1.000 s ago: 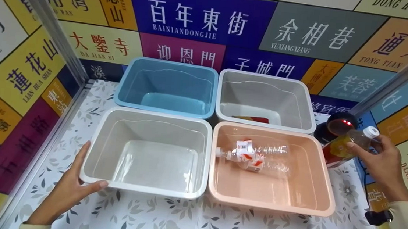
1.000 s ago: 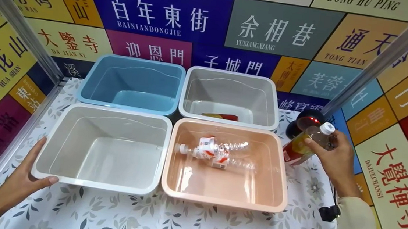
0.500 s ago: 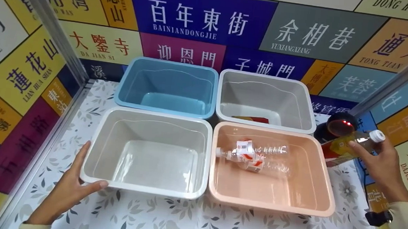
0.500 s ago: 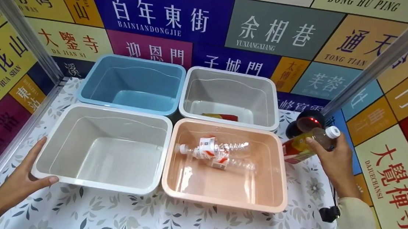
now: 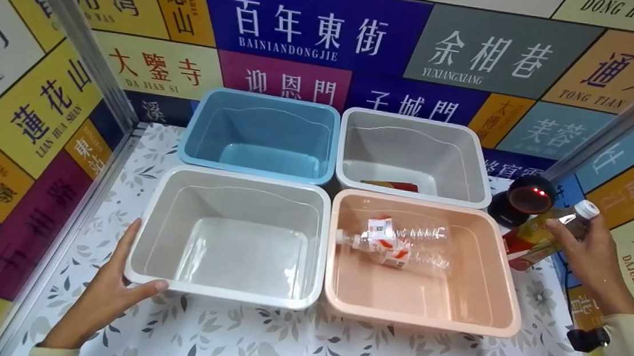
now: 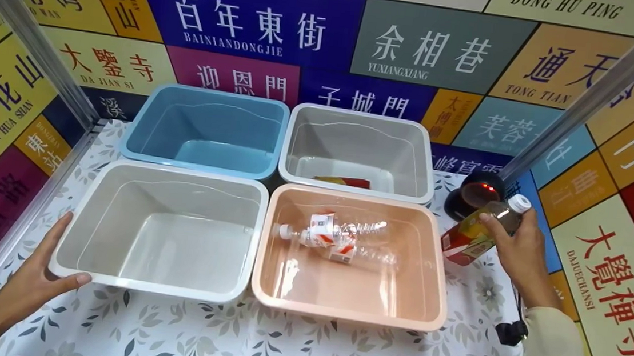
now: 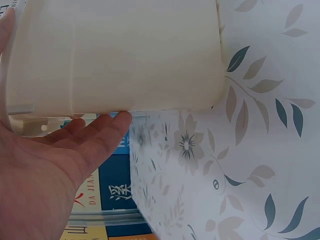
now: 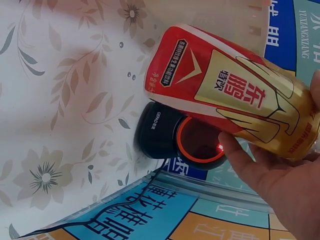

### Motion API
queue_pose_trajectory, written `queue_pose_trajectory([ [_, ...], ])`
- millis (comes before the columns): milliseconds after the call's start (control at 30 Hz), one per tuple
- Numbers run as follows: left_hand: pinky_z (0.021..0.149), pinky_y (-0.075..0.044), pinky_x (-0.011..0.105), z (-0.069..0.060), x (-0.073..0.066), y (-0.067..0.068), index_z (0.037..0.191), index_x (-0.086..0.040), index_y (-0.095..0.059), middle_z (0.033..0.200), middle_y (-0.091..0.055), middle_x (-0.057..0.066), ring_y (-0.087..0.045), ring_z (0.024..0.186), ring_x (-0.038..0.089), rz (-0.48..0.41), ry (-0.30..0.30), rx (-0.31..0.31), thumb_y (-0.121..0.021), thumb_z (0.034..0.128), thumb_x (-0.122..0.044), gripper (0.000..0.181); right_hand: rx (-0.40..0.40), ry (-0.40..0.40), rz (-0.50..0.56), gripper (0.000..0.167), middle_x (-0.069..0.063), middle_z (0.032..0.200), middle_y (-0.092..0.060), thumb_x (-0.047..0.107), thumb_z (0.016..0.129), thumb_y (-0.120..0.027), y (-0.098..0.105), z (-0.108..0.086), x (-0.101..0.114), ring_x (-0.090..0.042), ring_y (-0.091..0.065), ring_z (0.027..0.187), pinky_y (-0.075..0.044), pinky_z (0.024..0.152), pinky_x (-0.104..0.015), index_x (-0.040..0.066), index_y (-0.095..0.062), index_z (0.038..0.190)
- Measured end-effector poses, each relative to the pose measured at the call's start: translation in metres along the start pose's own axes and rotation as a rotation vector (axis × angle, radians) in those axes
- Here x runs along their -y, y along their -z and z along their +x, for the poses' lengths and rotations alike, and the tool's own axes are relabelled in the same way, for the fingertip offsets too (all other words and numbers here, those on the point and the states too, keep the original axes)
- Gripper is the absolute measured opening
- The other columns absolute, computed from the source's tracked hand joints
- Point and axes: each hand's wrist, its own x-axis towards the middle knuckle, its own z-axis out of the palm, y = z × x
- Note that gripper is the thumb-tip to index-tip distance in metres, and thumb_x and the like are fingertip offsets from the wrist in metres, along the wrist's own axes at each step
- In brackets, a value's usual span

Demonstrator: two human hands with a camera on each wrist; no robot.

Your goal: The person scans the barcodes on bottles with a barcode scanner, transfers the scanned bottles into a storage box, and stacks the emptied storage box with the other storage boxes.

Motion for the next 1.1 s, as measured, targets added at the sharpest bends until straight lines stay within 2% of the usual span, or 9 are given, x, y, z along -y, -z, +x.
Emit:
queue_pose_trajectory([
  [133,0.117,-0.04,0.069,0.0,0.0,0.0,0.176,-0.04,0.012,0.182,-0.014,0.021,-0.044,0.149,0.049,0.001,0.0,0.0,-0.086,0.0981,-0.025,0.126,0.06,-0.012,0.011,0.071,-0.024,0.152,-0.049,0.047,0.114,-0.058,-0.001,0.001,0.0,-0.036,-0.054,0.132,-0.046,0.114,-0.063,0.011,-0.022,0.163],
  [233,0.118,-0.039,0.07,0.0,0.0,0.001,0.176,-0.04,0.011,0.182,-0.014,0.02,-0.043,0.149,0.049,-0.002,0.004,-0.002,-0.086,0.0979,-0.026,0.126,0.088,-0.007,0.031,0.079,-0.038,0.16,-0.041,0.043,0.115,-0.057,-0.001,0.002,0.001,-0.059,-0.046,0.139,-0.039,0.111,-0.076,0.004,-0.012,0.167],
  [267,0.118,-0.039,0.07,0.0,0.0,0.001,0.176,-0.04,0.011,0.182,-0.014,0.02,-0.043,0.15,0.049,-0.002,0.006,-0.002,-0.086,0.0978,-0.027,0.126,0.084,-0.007,0.026,0.081,-0.039,0.159,-0.041,0.042,0.115,-0.058,-0.001,0.002,0.002,-0.06,-0.046,0.139,-0.044,0.113,-0.07,0.002,-0.012,0.167],
  [367,0.118,-0.038,0.07,0.001,0.0,0.001,0.176,-0.04,0.011,0.182,-0.013,0.02,-0.042,0.151,0.049,-0.005,0.01,-0.001,-0.087,0.0975,-0.028,0.127,0.039,-0.045,0.009,0.084,-0.037,0.158,-0.045,0.044,0.111,-0.065,-0.001,0.002,0.003,-0.051,-0.055,0.132,-0.06,0.104,-0.038,0.001,-0.017,0.165],
  [467,0.118,-0.039,0.069,0.001,0.0,0.0,0.176,-0.04,0.011,0.182,-0.014,0.019,-0.043,0.15,0.048,-0.006,0.008,-0.002,-0.087,0.0974,-0.027,0.127,-0.021,-0.11,0.012,0.086,-0.033,0.157,-0.049,0.049,0.107,-0.07,0.0,0.001,0.005,-0.03,-0.061,0.119,-0.056,0.082,-0.011,0.002,-0.024,0.162],
  [633,0.116,-0.044,0.062,0.0,0.0,0.0,0.177,-0.039,0.01,0.181,-0.018,0.021,-0.045,0.148,0.046,0.005,-0.021,-0.006,-0.086,0.0979,-0.023,0.126,-0.065,-0.189,0.106,0.083,-0.019,0.148,-0.056,0.054,0.104,-0.072,0.003,0.0,0.01,-0.006,-0.059,0.107,-0.056,0.078,-0.01,0.009,-0.032,0.161],
  [800,0.113,-0.048,0.054,0.0,0.001,0.0,0.177,-0.038,0.009,0.18,-0.02,0.02,-0.047,0.147,0.044,0.013,-0.037,-0.007,-0.086,0.0982,-0.021,0.125,-0.086,-0.258,0.268,0.051,0.011,0.12,-0.055,0.048,0.104,-0.076,0.006,0.002,0.012,0.001,-0.06,0.097,-0.058,0.074,-0.012,0.028,-0.046,0.139],
  [900,0.115,-0.045,0.058,0.0,0.001,0.0,0.177,-0.039,0.009,0.181,-0.02,0.019,-0.047,0.147,0.044,0.01,-0.03,-0.007,-0.087,0.098,-0.023,0.125,-0.09,-0.293,0.429,0.041,0.009,0.114,-0.057,0.04,0.102,-0.081,0.007,0.002,0.011,0.0,-0.065,0.092,-0.061,0.072,-0.016,0.03,-0.051,0.128],
  [1100,0.115,-0.044,0.061,-0.001,0.001,0.0,0.177,-0.04,0.009,0.181,-0.02,0.018,-0.046,0.148,0.044,0.004,-0.024,-0.006,-0.087,0.0982,-0.024,0.125,-0.028,-0.329,0.784,0.041,-0.001,0.121,-0.055,0.026,0.103,-0.082,0.009,0.001,0.006,-0.006,-0.07,0.096,-0.066,0.074,-0.027,0.014,-0.052,0.128],
])
